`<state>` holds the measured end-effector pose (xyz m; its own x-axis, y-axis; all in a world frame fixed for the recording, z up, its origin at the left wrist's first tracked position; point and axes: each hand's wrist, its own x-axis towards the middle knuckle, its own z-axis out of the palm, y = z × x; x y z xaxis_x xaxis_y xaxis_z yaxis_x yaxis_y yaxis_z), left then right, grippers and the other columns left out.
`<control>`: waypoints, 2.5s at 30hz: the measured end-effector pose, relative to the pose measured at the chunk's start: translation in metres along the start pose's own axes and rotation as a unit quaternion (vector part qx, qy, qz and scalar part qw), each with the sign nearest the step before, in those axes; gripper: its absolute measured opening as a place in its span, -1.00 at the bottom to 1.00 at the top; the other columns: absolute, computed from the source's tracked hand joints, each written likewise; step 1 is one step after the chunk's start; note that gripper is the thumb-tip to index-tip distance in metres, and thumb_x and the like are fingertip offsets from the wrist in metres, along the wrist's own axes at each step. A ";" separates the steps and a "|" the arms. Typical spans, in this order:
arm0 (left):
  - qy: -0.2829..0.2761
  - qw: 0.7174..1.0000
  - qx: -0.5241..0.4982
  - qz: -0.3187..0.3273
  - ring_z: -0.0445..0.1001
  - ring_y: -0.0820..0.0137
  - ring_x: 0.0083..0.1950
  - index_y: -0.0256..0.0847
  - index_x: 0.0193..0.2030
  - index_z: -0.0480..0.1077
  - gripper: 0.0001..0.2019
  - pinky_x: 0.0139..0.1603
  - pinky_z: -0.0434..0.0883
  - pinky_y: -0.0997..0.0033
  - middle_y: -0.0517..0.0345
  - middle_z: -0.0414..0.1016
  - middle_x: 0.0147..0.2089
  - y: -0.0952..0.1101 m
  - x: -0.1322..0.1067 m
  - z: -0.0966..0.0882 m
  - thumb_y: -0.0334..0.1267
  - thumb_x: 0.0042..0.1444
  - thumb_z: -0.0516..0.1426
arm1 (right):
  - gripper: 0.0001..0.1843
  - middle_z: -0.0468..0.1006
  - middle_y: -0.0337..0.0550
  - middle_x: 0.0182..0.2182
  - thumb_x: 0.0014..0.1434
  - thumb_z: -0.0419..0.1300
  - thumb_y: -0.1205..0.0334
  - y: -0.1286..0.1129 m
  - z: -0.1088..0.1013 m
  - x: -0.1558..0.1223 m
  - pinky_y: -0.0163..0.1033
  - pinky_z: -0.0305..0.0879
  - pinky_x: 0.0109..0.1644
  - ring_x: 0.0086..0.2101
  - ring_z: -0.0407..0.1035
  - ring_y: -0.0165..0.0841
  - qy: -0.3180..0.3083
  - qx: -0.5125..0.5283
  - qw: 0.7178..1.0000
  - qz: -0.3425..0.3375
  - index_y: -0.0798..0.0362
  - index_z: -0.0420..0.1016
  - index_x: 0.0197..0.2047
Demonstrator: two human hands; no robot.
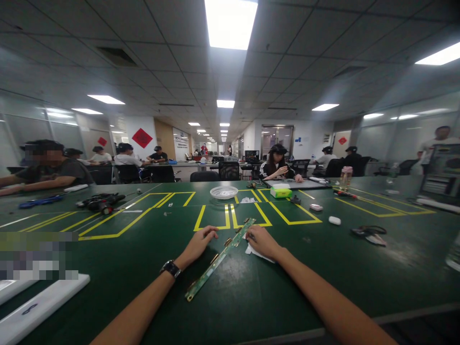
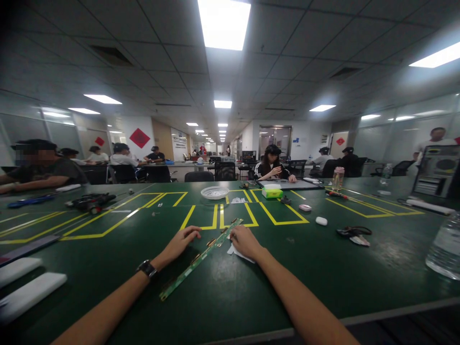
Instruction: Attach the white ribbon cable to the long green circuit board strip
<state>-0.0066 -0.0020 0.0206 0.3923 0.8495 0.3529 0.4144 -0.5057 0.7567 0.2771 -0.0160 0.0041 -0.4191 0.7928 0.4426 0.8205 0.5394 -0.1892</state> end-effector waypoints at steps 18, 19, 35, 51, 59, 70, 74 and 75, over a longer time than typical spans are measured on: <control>-0.033 0.999 0.029 0.004 0.39 0.36 -0.32 -0.24 -0.07 0.43 -0.60 -0.26 0.27 0.42 0.12 0.52 -0.24 0.004 -0.003 0.005 -0.04 0.20 -0.08 | -0.84 0.51 -0.09 -0.25 0.17 0.09 0.38 -0.014 -0.004 -0.003 -0.23 0.19 -0.05 -0.17 0.34 -0.29 0.001 0.034 0.999 -0.035 0.08 0.50 -0.26; -0.035 0.999 0.030 0.004 0.39 0.36 -0.32 -0.24 -0.06 0.43 -0.60 -0.26 0.27 0.42 0.12 0.52 -0.24 0.003 -0.003 0.005 -0.04 0.20 -0.08 | -0.84 0.51 -0.10 -0.24 0.17 0.10 0.38 -0.022 -0.003 -0.003 -0.24 0.19 -0.04 -0.15 0.34 -0.30 -0.005 0.051 0.997 -0.064 0.07 0.49 -0.24; -0.034 0.998 0.047 0.017 0.45 0.26 -0.07 -0.21 -0.15 0.46 -0.67 0.02 0.30 0.33 0.08 0.55 -0.17 0.010 -0.005 0.005 -0.11 0.19 -0.05 | -0.85 0.50 -0.06 -0.22 0.19 0.09 0.37 -0.020 -0.004 -0.001 -0.21 0.17 -0.03 -0.13 0.33 -0.27 -0.015 0.018 1.000 0.003 0.09 0.49 -0.25; -0.076 0.990 0.114 0.044 0.32 0.21 0.09 -0.21 0.07 0.40 -0.60 0.15 0.23 0.23 -0.04 0.41 0.09 0.007 -0.010 0.010 -0.07 0.20 -0.02 | -0.82 0.51 -0.04 -0.21 0.20 0.08 0.36 -0.018 -0.004 0.003 -0.21 0.17 -0.02 -0.13 0.35 -0.27 -0.012 0.017 1.000 0.010 0.10 0.51 -0.22; -0.093 0.955 0.278 0.048 0.26 0.13 0.08 -0.04 0.13 0.36 -0.61 0.07 0.23 0.17 -0.03 0.34 0.08 0.014 -0.023 0.035 -0.11 0.18 0.01 | -0.78 0.54 -0.14 -0.21 0.10 0.15 0.41 -0.041 -0.011 0.002 -0.21 0.18 0.05 -0.10 0.36 -0.30 -0.072 0.083 0.985 -0.133 0.04 0.51 -0.17; -0.074 0.971 0.226 0.003 0.33 0.17 0.00 -0.17 0.19 0.26 -0.53 0.04 0.26 0.24 -0.05 0.37 -0.01 0.021 -0.021 0.038 -0.29 0.10 0.02 | -0.72 0.48 -0.05 -0.13 0.09 0.27 0.05 -0.035 -0.004 -0.001 -0.16 0.18 0.01 -0.07 0.30 -0.20 -0.027 0.021 0.998 -0.047 0.06 0.52 -0.21; -0.064 0.949 0.307 -0.007 0.32 0.12 -0.01 -0.14 0.07 0.38 -0.64 -0.01 0.26 0.22 -0.06 0.38 -0.04 0.021 -0.024 0.038 -0.16 0.15 0.02 | -0.78 0.48 -0.09 -0.21 0.07 0.29 0.10 -0.036 -0.002 0.000 -0.21 0.20 -0.07 -0.14 0.33 -0.24 -0.023 0.039 0.998 -0.031 0.07 0.50 -0.28; -0.067 0.949 0.308 -0.013 0.34 0.13 -0.03 -0.15 0.07 0.37 -0.64 -0.03 0.27 0.24 -0.07 0.38 -0.05 0.020 -0.025 0.037 -0.15 0.16 0.02 | -0.78 0.48 -0.09 -0.22 0.06 0.29 0.11 -0.036 -0.002 0.000 -0.22 0.20 -0.08 -0.15 0.33 -0.25 -0.020 0.049 0.998 -0.025 0.07 0.49 -0.28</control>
<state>0.0225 -0.0391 0.0066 0.4584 0.8573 0.2343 0.8112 -0.5113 0.2838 0.2483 -0.0358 0.0126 -0.4748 0.7739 0.4190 0.7572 0.6019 -0.2536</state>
